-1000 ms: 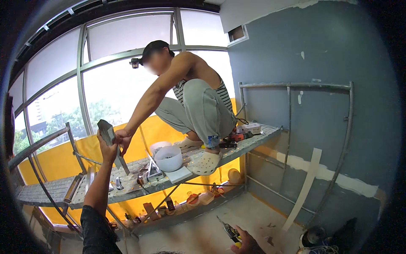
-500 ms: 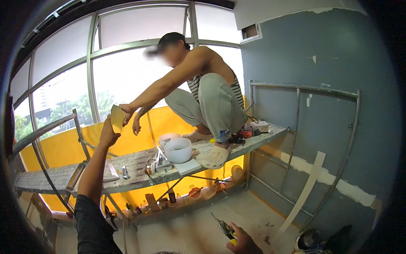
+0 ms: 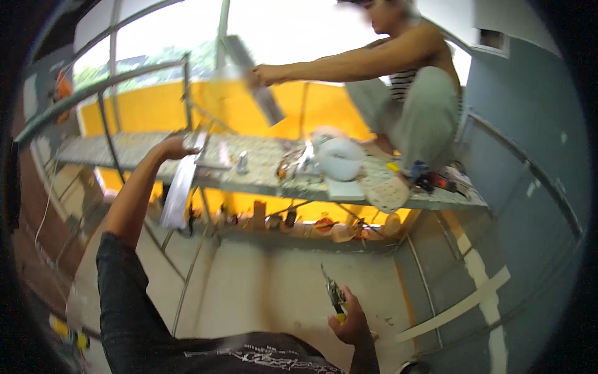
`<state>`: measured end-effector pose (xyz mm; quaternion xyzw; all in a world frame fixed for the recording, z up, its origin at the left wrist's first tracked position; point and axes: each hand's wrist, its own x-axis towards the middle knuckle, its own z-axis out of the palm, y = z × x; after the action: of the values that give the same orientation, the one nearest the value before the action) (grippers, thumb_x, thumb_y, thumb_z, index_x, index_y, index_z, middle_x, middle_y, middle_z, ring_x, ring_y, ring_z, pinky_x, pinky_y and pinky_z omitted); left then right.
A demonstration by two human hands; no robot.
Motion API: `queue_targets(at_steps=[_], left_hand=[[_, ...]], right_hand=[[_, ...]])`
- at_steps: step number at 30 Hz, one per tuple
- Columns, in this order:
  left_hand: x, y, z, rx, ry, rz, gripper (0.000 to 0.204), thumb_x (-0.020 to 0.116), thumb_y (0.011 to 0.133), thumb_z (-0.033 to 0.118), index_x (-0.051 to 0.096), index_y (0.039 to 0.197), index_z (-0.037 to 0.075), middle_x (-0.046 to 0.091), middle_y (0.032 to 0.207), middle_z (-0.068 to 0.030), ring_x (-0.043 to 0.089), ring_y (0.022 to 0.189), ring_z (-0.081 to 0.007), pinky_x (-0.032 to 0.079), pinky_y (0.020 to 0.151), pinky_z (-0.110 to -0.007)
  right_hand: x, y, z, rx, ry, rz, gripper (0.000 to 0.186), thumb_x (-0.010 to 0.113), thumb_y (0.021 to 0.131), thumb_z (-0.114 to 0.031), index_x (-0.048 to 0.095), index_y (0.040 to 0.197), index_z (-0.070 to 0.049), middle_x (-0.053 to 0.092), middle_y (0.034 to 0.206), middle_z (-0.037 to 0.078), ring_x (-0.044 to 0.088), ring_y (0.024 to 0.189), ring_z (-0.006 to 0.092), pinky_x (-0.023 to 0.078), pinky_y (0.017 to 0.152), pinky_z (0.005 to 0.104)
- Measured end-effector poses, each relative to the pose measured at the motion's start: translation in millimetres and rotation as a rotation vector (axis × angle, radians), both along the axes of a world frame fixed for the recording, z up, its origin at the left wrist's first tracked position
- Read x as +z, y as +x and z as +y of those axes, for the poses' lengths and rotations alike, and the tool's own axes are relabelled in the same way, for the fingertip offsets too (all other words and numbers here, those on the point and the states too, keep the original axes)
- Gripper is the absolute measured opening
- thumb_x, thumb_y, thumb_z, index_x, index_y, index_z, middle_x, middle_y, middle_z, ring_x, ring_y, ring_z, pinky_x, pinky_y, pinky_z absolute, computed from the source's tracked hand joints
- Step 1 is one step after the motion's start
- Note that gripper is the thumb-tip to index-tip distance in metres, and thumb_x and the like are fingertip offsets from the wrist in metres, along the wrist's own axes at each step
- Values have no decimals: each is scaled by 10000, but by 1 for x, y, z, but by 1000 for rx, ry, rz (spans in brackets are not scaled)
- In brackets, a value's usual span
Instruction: The person measures a metal track using a measuring tape and marks it with a pencil. They then use a speed square to mark a straight cut line and cut the metal track with a pair of shears.
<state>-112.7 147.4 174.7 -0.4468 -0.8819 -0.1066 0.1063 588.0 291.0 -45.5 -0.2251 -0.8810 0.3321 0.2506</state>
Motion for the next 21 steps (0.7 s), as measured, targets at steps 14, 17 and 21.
queue_targets(at_steps=[14, 17, 21], left_hand=[[-102, 58, -45, 107, 159, -363, 988, 911, 680, 511, 572, 1396, -79, 581, 1405, -331, 610, 1275, -370, 507, 1061, -385], [-87, 81, -64, 280, 173, -606, 819, 901, 678, 387, 635, 1278, -103, 668, 1276, -268, 669, 1118, -310, 552, 940, -373], [-92, 100, -91, 336, 249, -535, 941, 874, 689, 378, 501, 1377, -145, 644, 1285, -269, 664, 1141, -339, 531, 967, -397]], right_hand=[[11, -35, 0, 179, -36, -42, 903, 729, 810, -93, 284, 1586, 32, 485, 1484, 315, 479, 1415, 439, 389, 1177, 468], [8, -31, 5, 187, -28, -30, 916, 740, 806, -96, 283, 1591, 14, 487, 1486, 311, 480, 1412, 445, 393, 1174, 475], [1, -26, 11, 192, -50, -2, 922, 742, 807, -96, 278, 1596, 3, 492, 1486, 302, 485, 1408, 446, 396, 1171, 476]])
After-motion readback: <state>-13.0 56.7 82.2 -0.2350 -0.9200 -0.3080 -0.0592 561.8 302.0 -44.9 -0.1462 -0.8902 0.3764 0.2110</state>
